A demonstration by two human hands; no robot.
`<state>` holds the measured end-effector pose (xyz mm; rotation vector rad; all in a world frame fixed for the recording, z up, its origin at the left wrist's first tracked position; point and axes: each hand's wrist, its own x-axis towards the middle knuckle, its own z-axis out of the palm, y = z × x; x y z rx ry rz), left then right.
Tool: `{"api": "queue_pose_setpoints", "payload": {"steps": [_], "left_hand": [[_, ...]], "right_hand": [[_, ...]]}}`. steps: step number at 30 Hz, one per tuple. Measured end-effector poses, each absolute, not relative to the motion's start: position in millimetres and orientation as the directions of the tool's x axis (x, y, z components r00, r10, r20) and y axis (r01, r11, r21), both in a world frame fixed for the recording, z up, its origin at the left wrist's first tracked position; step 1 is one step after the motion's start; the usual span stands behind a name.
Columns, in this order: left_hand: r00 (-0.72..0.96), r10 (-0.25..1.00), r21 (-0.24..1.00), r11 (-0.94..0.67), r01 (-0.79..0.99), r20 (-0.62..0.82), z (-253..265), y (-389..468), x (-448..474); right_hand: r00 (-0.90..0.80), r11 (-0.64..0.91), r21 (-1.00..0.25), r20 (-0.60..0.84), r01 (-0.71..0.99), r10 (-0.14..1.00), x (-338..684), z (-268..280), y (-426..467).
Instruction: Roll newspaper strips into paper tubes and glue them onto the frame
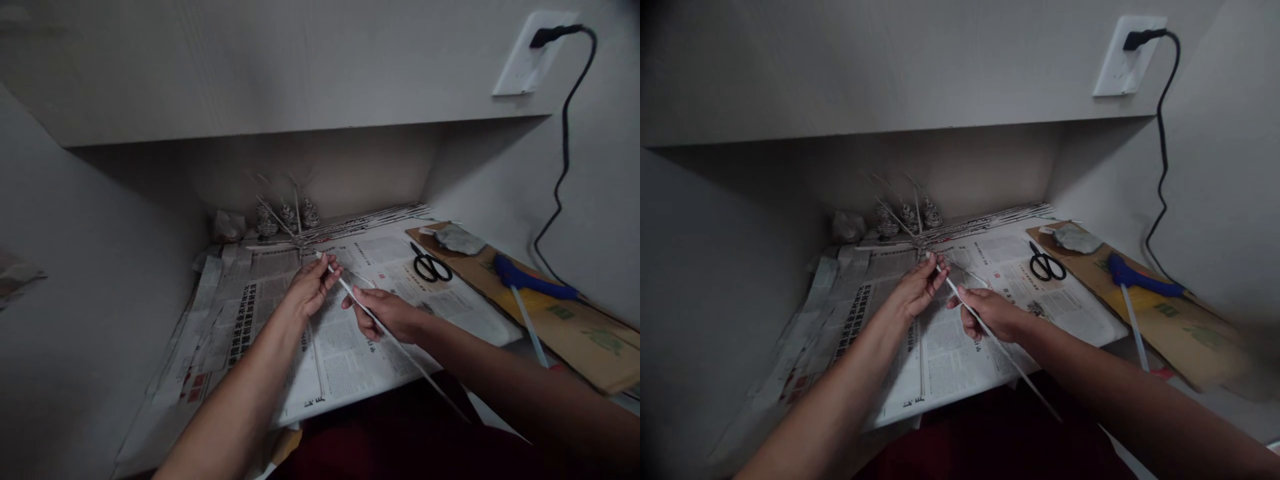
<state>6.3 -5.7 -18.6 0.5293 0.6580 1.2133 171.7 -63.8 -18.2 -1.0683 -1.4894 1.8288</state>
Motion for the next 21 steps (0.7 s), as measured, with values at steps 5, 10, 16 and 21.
{"api": "queue_pose_setpoints", "payload": {"steps": [5, 10, 16, 21], "left_hand": [[0.215, 0.96, 0.699, 0.278, -0.658, -0.179, -20.8, -8.5, 10.7], [0.253, 0.954, 0.689, 0.294, -0.663, -0.164, -17.4, -10.6, 10.3], [0.257, 0.953, 0.691, 0.292, -0.661, -0.157, -17.2, -11.8, 11.9], [0.223, 0.96, 0.706, 0.276, -0.653, -0.169, -18.9, -10.7, 12.5]], "right_hand": [[-0.344, 0.295, -0.818, 0.128, 0.493, 0.93, 166.6, -18.2, -54.0], [-0.477, -0.042, -0.984, -0.122, 0.174, 0.871, 168.9, -18.8, -52.7], [-0.547, -0.184, -0.983, -0.168, 0.026, 0.82, 171.3, -21.0, -54.5], [-0.378, 0.143, -0.923, -0.003, 0.358, 0.926, 166.9, -24.7, -53.6]]}}
